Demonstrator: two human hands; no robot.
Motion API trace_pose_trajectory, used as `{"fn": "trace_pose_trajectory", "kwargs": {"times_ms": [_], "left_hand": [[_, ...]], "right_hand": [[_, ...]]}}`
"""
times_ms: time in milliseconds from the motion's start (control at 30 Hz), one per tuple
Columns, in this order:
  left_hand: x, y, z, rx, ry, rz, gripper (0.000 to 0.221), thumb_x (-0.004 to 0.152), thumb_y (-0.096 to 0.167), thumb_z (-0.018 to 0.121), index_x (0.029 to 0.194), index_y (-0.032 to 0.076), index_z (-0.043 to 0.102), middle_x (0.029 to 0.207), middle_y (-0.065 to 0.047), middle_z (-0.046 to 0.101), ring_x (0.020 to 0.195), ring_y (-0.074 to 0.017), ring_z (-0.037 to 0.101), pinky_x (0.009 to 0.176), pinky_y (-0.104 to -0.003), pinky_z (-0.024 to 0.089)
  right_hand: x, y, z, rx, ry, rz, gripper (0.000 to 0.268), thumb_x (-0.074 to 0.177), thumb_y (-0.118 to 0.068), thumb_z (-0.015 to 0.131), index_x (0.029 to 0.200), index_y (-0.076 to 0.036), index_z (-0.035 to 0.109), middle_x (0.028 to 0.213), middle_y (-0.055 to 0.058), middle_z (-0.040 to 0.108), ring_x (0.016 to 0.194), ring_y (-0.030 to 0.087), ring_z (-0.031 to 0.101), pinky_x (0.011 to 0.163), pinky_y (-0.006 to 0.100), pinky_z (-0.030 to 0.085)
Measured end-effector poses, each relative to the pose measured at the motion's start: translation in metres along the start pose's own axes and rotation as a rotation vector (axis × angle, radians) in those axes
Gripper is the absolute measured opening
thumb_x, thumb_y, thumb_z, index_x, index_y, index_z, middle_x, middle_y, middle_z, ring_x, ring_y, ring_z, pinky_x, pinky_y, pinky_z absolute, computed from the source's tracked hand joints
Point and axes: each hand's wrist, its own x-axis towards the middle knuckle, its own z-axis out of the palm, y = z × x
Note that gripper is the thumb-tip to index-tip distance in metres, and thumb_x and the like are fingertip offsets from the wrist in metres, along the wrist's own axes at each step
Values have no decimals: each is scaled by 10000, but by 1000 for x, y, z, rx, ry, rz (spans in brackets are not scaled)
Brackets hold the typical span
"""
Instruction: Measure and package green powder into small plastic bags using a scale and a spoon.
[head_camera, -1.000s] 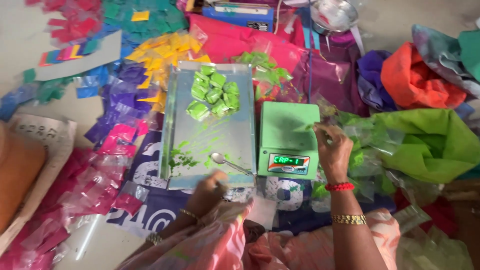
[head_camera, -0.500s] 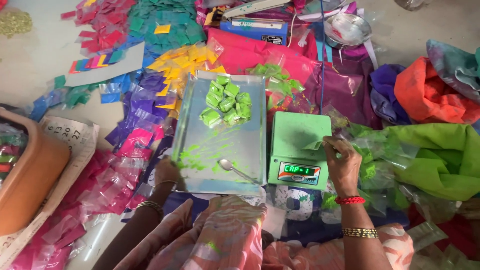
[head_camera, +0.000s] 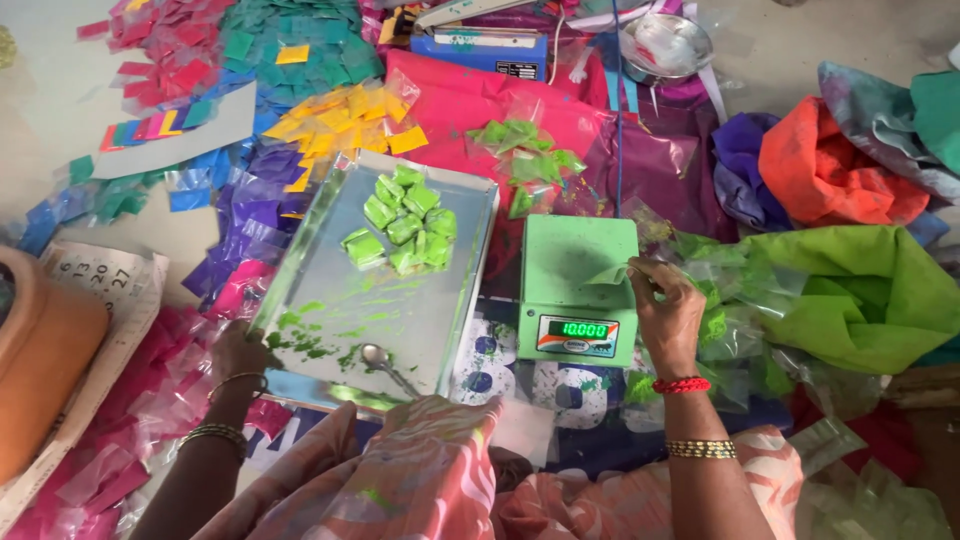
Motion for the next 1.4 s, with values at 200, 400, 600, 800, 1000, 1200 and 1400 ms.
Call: {"fn": "trace_pose_trajectory", "kwargs": {"times_ms": [200, 400, 600, 800, 1000, 1200, 1400], "left_hand": [[15, -19, 5, 70, 17, 0, 295, 1001, 253, 639, 1177, 21, 683, 1125, -276, 706, 1035, -465, 679, 870, -561, 532], [17, -34, 7, 75, 84, 67, 241, 979, 250, 673, 1087, 39, 715, 1169, -246, 706, 1085, -443, 662, 913, -563, 508], [33, -73, 45, 98, -73, -10, 358, 912, 333, 731, 1143, 63, 691, 1140, -240, 722, 1094, -430, 668, 980, -527, 517], [21, -8, 42, 199, -68, 188, 682, 908, 336, 707, 1481, 124, 402, 1087, -255, 711, 1251, -419, 584, 1197, -611, 394], [-69, 175, -18, -152, -134, 553, 448, 873, 223, 728, 1276, 109, 567, 1262, -191, 620, 1217, -371, 564, 1029, -505, 482], [-204, 301, -88, -434, -1078, 561, 532, 929, 460, 687, 1304, 89, 617, 1203, -126, 742, 1069, -242, 731, 945, -387, 561], [-248, 287, -36, -245, -1412, 853, 621, 937, 484, 606, 1410, 93, 505, 1234, -135, 739, 1093, -270, 707, 947, -407, 532]], "right_hand": [[0, 3, 1, 3, 8, -12, 173, 926, -60, 764, 1097, -34, 776, 1056, 132, 770, 870, 217, 729, 777, 309, 566], [1, -1, -5, 30, 28, 19, 173, 930, -67, 762, 1099, -34, 772, 1059, 118, 776, 884, 199, 732, 782, 304, 567], [3, -7, -2, 39, 44, 24, 159, 939, -67, 758, 1091, -29, 776, 1045, 113, 776, 852, 196, 716, 768, 313, 559], [7, -10, 9, 52, 65, 62, 154, 948, -63, 751, 1098, -27, 769, 1009, 117, 769, 797, 184, 708, 738, 300, 554], [9, -7, 7, -3, 89, -3, 152, 928, -32, 758, 1078, -20, 777, 974, 126, 761, 793, 178, 703, 736, 301, 548], [12, 3, -8, 81, 162, -4, 154, 974, -7, 700, 1112, -23, 767, 1052, 87, 768, 874, 128, 703, 781, 269, 560], [11, 6, -12, 244, 193, 127, 139, 984, -14, 694, 1107, 25, 746, 956, 35, 731, 854, 79, 644, 776, 229, 515]]}}
